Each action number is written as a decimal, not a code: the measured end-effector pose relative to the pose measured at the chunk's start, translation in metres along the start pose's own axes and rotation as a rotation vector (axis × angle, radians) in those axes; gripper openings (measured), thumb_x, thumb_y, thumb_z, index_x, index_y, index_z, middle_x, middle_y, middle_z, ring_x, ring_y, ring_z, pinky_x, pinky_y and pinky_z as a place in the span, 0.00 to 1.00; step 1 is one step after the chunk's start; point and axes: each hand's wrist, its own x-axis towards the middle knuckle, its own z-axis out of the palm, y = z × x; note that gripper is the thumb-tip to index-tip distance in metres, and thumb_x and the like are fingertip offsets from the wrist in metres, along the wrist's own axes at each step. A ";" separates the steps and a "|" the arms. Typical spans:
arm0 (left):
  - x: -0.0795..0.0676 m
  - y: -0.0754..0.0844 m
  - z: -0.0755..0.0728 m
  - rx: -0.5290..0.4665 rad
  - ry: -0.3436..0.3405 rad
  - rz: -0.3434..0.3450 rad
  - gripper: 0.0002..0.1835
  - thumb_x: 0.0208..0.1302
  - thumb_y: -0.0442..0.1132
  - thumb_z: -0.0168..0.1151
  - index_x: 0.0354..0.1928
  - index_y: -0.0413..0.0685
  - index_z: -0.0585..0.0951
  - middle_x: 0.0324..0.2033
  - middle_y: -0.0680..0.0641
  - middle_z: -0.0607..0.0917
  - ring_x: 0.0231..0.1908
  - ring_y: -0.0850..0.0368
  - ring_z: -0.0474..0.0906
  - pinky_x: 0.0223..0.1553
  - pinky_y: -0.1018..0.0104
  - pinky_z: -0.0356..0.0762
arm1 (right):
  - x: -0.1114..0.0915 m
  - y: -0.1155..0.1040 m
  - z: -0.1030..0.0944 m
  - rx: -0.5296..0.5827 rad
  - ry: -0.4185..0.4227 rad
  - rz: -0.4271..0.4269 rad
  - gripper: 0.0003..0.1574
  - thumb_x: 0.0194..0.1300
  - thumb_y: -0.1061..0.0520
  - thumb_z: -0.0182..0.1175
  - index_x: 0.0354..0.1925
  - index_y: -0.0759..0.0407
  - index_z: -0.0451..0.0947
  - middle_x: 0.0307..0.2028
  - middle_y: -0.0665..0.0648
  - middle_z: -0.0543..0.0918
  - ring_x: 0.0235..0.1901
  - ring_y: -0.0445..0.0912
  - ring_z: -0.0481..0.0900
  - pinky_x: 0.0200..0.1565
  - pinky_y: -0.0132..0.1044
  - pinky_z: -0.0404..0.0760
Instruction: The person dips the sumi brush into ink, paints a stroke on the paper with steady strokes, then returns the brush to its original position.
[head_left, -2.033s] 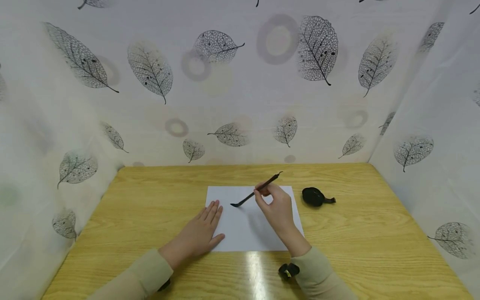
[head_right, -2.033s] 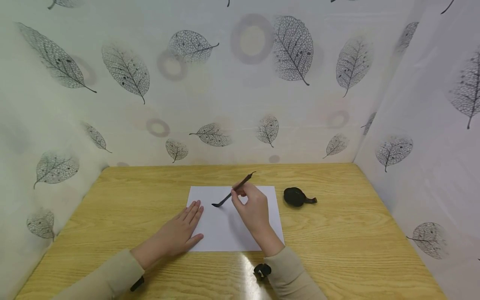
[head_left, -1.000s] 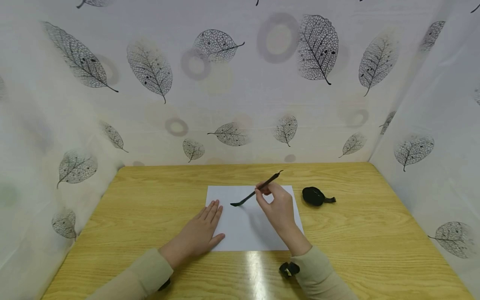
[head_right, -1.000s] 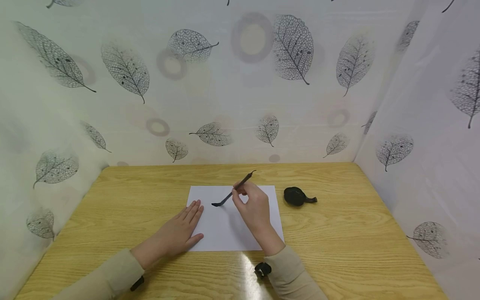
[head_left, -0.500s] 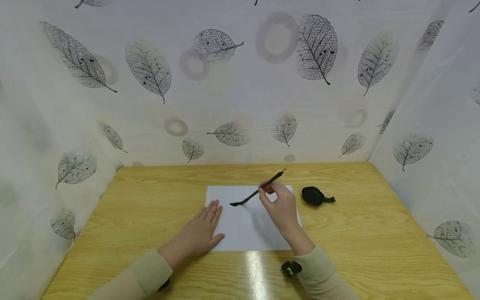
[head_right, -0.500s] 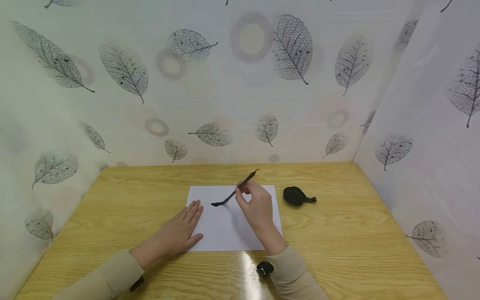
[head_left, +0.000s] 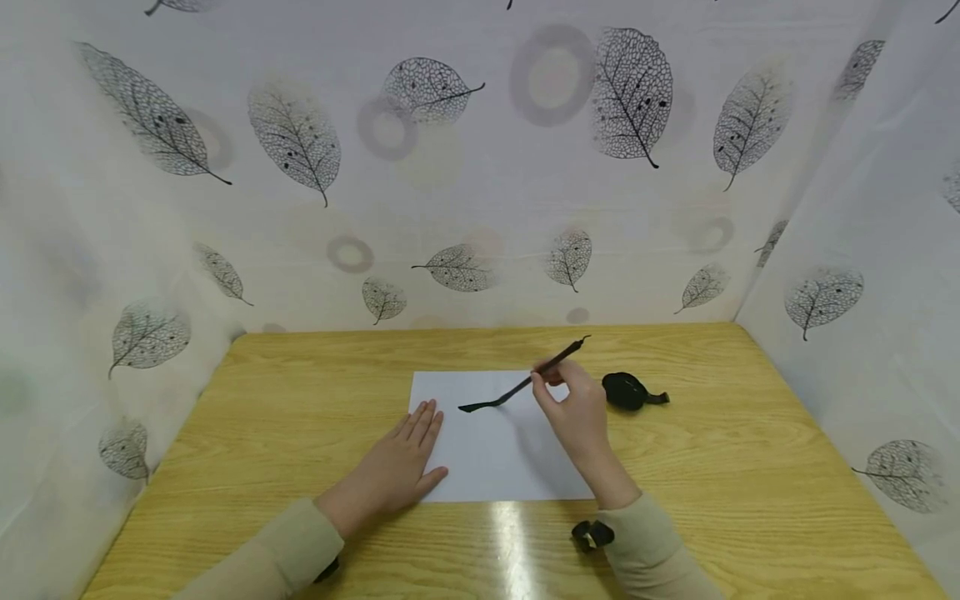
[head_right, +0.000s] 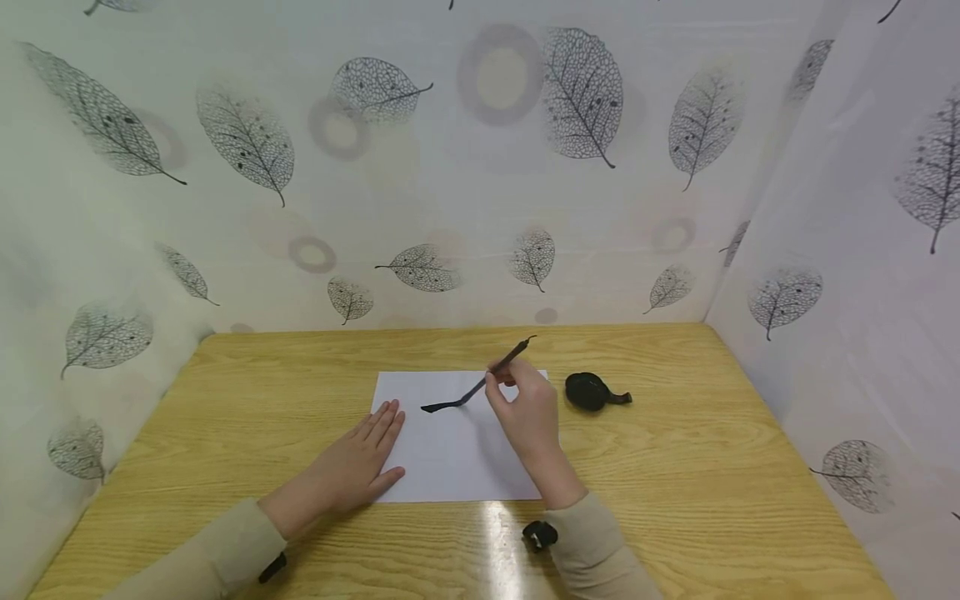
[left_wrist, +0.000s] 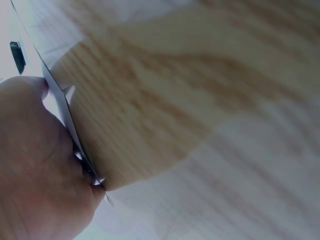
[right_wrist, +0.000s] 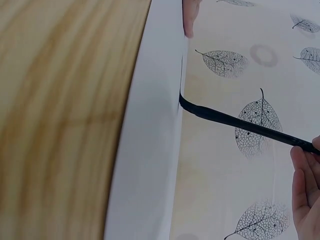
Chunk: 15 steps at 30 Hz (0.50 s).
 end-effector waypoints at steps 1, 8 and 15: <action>0.000 0.000 0.000 -0.001 -0.001 0.000 0.43 0.83 0.59 0.47 0.83 0.32 0.55 0.84 0.32 0.51 0.85 0.37 0.48 0.84 0.46 0.55 | 0.000 0.001 -0.001 -0.001 0.002 -0.001 0.04 0.63 0.68 0.69 0.38 0.66 0.87 0.32 0.62 0.91 0.30 0.52 0.90 0.34 0.47 0.91; 0.000 -0.001 0.000 0.000 0.000 -0.002 0.43 0.83 0.59 0.48 0.83 0.32 0.55 0.84 0.32 0.51 0.85 0.37 0.47 0.84 0.46 0.55 | 0.000 0.006 -0.011 -0.029 0.020 0.015 0.05 0.63 0.68 0.70 0.39 0.67 0.87 0.33 0.63 0.91 0.30 0.53 0.90 0.34 0.48 0.91; 0.000 0.000 -0.001 -0.012 -0.002 -0.001 0.43 0.83 0.58 0.48 0.82 0.31 0.55 0.84 0.32 0.51 0.85 0.37 0.47 0.84 0.45 0.55 | -0.003 0.014 -0.020 -0.072 0.049 0.030 0.06 0.62 0.69 0.72 0.39 0.67 0.87 0.33 0.62 0.92 0.31 0.53 0.90 0.36 0.36 0.89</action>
